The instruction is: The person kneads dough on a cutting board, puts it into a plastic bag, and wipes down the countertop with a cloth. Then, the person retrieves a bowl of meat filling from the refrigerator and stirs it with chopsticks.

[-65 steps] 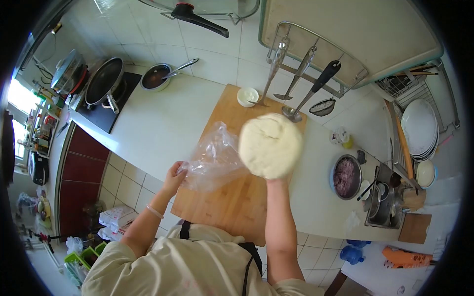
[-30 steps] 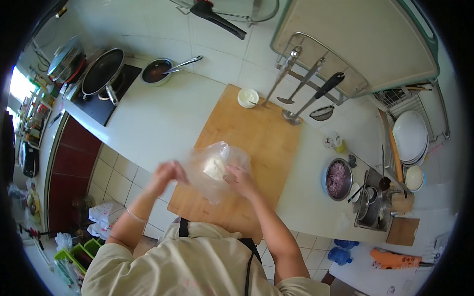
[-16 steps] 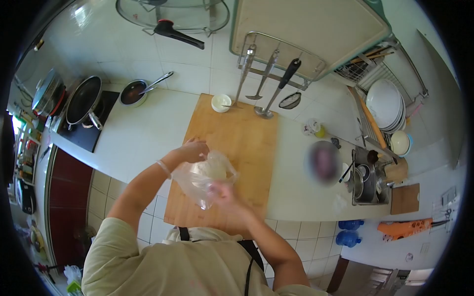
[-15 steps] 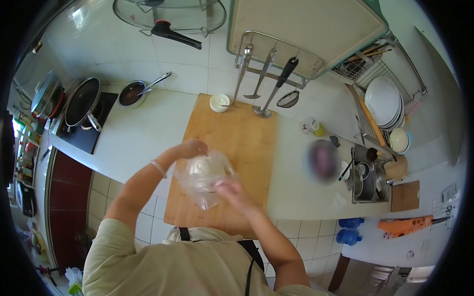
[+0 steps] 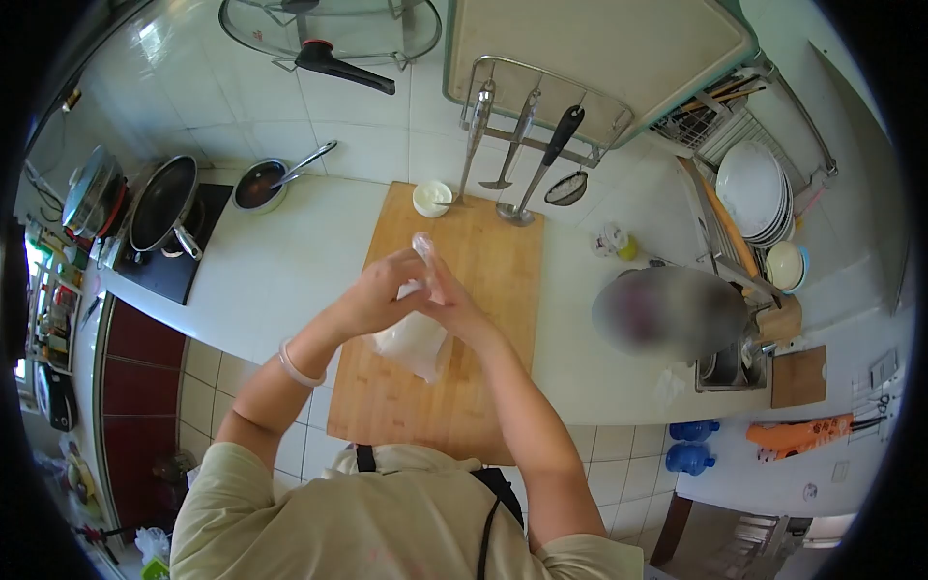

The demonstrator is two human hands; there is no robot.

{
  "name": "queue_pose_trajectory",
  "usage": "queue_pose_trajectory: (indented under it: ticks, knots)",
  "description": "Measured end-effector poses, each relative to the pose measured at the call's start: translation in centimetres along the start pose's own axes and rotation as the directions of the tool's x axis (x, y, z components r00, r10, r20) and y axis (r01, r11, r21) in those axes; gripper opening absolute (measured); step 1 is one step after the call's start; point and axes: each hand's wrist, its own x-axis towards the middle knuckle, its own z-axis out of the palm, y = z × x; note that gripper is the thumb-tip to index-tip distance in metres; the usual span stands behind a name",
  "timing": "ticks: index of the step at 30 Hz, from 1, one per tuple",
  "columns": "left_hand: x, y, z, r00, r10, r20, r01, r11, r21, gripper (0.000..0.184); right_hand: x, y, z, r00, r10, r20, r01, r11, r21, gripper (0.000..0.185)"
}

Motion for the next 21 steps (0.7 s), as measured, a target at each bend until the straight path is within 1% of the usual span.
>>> queue_pose_trajectory:
  ticks: [1,2,3,4,5,6,7,8,9,10,11,12,13,14,15,16,18,19,20,21]
  knots:
    - [-0.3,-0.1,-0.3,1.000,-0.004,-0.026,0.002,0.996,-0.090,0.029,1.1,1.3,-0.1,0.993,0.063,-0.095,-0.067,0.997,-0.038,0.055]
    - [-0.8,-0.3,-0.5,0.999,-0.012,-0.048,0.003,0.984,-0.181,0.045,2.0,2.5,-0.5,0.973,0.124,-0.194,-0.139,0.988,-0.067,0.047]
    - [-1.5,-1.6,-0.5,0.999,-0.014,-0.050,0.004,0.983,-0.181,0.045,3.0,3.6,-1.7,0.973,0.125,-0.192,-0.141,0.988,-0.068,0.047]
    - [-2.7,-4.5,-0.2,0.990,-0.011,-0.144,-0.014,0.984,-0.177,0.069,3.9,4.5,-3.0,0.971,0.210,-0.116,-0.206,0.978,0.045,0.044]
    - [-3.8,-7.8,0.7,0.973,-0.004,-0.232,-0.036,0.985,-0.168,0.092,4.7,4.0,-2.6,0.954,0.272,-0.126,-0.247,0.952,0.182,0.037]
    - [-5.4,-12.2,3.5,0.974,-0.225,0.019,0.225,0.970,-0.095,0.123,5.6,3.4,-2.1,0.933,0.332,-0.135,-0.277,0.907,0.317,0.031]
    - [-6.0,-12.8,5.6,0.974,-0.224,0.024,0.225,0.970,-0.091,0.123,6.2,4.0,-1.8,0.934,0.330,-0.139,-0.273,0.907,0.322,0.031]
    - [-5.8,-12.6,7.7,0.965,-0.260,0.018,0.258,0.963,0.080,0.110,7.1,5.0,-2.0,0.941,0.339,-0.020,-0.291,0.834,0.469,0.030]
    - [-4.9,-13.7,9.0,0.961,-0.275,0.014,0.269,0.949,0.163,0.104,8.0,6.0,-2.3,0.941,0.325,0.098,-0.317,0.738,0.596,0.030]
    - [-4.1,-14.8,10.3,0.957,-0.289,0.010,0.278,0.929,0.245,0.098,8.9,7.6,-2.4,0.938,0.340,0.076,-0.331,0.804,0.494,0.030]
    - [-3.3,-16.6,11.6,0.936,-0.327,0.133,0.297,0.932,0.208,0.082,9.0,8.0,-2.4,0.936,0.345,0.067,-0.331,0.803,0.496,0.030]
    - [-2.9,-17.9,12.8,0.898,-0.359,0.254,0.323,0.931,0.172,0.067,8.9,8.3,-2.3,0.951,0.308,0.018,-0.276,0.824,0.496,0.034]
    - [-3.3,-19.0,13.8,0.896,-0.361,0.259,0.326,0.930,0.167,0.067,8.9,8.6,-2.5,0.963,0.268,-0.028,-0.221,0.843,0.491,0.039]
    - [-4.1,-20.2,14.3,0.907,-0.382,0.180,0.388,0.922,-0.001,0.054,8.6,7.9,-2.9,0.961,0.274,-0.030,-0.225,0.841,0.492,0.039]
    - [-4.7,-20.8,14.6,0.904,-0.415,0.107,0.428,0.888,-0.171,0.042,7.4,6.7,-3.4,0.964,0.192,-0.185,-0.133,0.947,0.293,0.050]
    - [-4.7,-20.7,14.5,0.900,-0.420,0.115,0.435,0.884,-0.172,0.042,6.0,6.0,-4.1,0.945,0.079,-0.316,-0.061,0.996,0.066,0.063]
    - [-4.2,-19.1,13.0,0.879,-0.463,0.118,0.477,0.866,-0.154,0.048,1.0,9.3,-7.4,0.938,0.075,-0.338,-0.138,0.977,-0.165,0.093]
    - [-4.1,-18.2,11.8,0.876,-0.466,0.125,0.481,0.863,-0.154,0.048,-2.4,11.1,-7.8,0.929,0.122,-0.351,-0.236,0.924,-0.302,0.103]
    - [-4.4,-17.5,10.3,0.965,-0.261,0.007,0.245,0.895,-0.374,0.048,-5.9,13.0,-7.6,0.915,0.169,-0.365,-0.327,0.841,-0.430,0.113]
    - [-5.3,-18.1,9.9,0.982,-0.175,-0.071,0.122,0.875,-0.468,0.048,-9.2,15.0,-6.6,0.913,0.202,-0.355,-0.370,0.779,-0.506,0.117]
